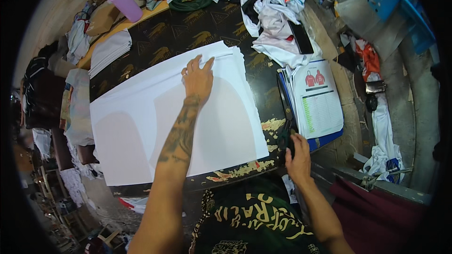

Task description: The person uses shears to cut a large white sheet of fabric on a work table, then unfolds a red and white patterned fabric and cuts along its edges. The person repeats cutting and folding actions on the white fabric, handling both fabrics one at a time.

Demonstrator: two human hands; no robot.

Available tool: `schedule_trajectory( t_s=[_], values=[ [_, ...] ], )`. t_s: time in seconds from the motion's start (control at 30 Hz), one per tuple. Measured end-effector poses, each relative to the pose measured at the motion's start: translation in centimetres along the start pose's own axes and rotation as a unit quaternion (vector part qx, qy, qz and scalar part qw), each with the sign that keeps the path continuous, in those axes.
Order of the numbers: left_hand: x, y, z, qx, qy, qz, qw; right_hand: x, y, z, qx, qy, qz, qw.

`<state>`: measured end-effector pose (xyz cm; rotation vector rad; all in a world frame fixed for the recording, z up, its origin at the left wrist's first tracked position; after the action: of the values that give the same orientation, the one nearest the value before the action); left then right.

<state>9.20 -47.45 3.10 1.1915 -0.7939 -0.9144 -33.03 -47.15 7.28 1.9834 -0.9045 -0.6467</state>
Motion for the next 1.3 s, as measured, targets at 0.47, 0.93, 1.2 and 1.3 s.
schedule_trajectory(
  t_s=[0.47,0.93,1.2,1.3],
  values=[
    [-18.5,-2.8,13.0,-0.228,-0.160,-0.263,0.924,-7.3,-4.7,7.4,0.479,-0.202,-0.244,0.819],
    [-23.5,-1.7,14.5,-0.224,-0.219,-0.126,0.941,-18.6,-15.6,-0.7,0.480,-0.196,-0.275,0.810],
    [-23.4,-2.3,14.0,-0.265,-0.212,-0.168,0.925,-16.9,-15.2,-1.1,0.361,-0.227,-0.335,0.840],
    [-23.3,-2.5,13.9,-0.271,-0.212,-0.174,0.923,-17.1,-14.7,-0.8,0.367,-0.284,-0.335,0.820]
  ],
)
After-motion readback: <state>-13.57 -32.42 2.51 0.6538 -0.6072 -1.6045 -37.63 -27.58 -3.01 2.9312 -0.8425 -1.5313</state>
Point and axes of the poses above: each hand's wrist, its own x-axis towards the middle knuckle, its own y-axis out of the back of the hand, z = x × y, the point moved 10 cm from there along x, towards the middle knuckle, and after that the axes turned 13 degrees about -z, right-handed, at the moved point
